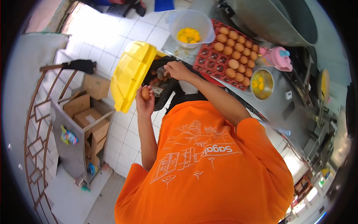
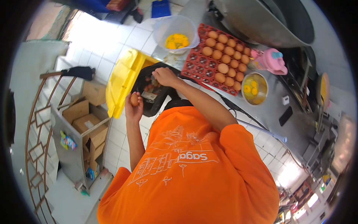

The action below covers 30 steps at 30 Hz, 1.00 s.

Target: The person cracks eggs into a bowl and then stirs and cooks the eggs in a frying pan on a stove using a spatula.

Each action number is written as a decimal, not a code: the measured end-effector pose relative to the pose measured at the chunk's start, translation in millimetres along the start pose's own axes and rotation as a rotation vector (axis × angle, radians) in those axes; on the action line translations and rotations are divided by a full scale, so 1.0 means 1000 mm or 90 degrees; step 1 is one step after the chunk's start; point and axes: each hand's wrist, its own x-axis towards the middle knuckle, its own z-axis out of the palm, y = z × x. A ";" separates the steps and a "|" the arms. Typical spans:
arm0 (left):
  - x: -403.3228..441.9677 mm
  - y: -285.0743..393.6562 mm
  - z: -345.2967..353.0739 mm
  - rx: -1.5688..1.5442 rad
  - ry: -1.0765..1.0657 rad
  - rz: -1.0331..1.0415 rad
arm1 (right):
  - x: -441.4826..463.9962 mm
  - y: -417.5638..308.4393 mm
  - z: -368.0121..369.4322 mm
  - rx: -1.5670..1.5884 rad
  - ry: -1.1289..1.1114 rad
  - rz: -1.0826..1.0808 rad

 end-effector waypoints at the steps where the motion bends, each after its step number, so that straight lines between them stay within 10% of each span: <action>1: 0.003 -0.002 0.005 -0.006 -0.001 -0.023 | -0.015 -0.004 -0.014 -0.049 0.091 -0.056; 5: 0.017 -0.007 0.023 0.051 -0.106 -0.116 | -0.101 -0.018 -0.110 -0.133 0.200 -0.030; 7: 0.016 -0.017 0.047 0.120 -0.131 -0.161 | -0.145 -0.013 -0.146 -0.482 0.313 0.020; 16: 0.031 -0.105 0.166 0.394 -0.289 -0.295 | -0.192 0.038 -0.145 -0.620 0.336 0.113; 18: 0.031 -0.127 0.187 0.432 -0.311 -0.311 | -0.197 0.033 -0.147 -0.598 0.362 0.103; 25: 0.022 -0.217 0.252 0.413 -0.449 -0.391 | -0.257 0.016 -0.183 0.495 0.567 0.197; 30: 0.003 -0.300 0.290 0.483 -0.534 -0.442 | -0.292 0.005 -0.202 0.155 0.908 -0.056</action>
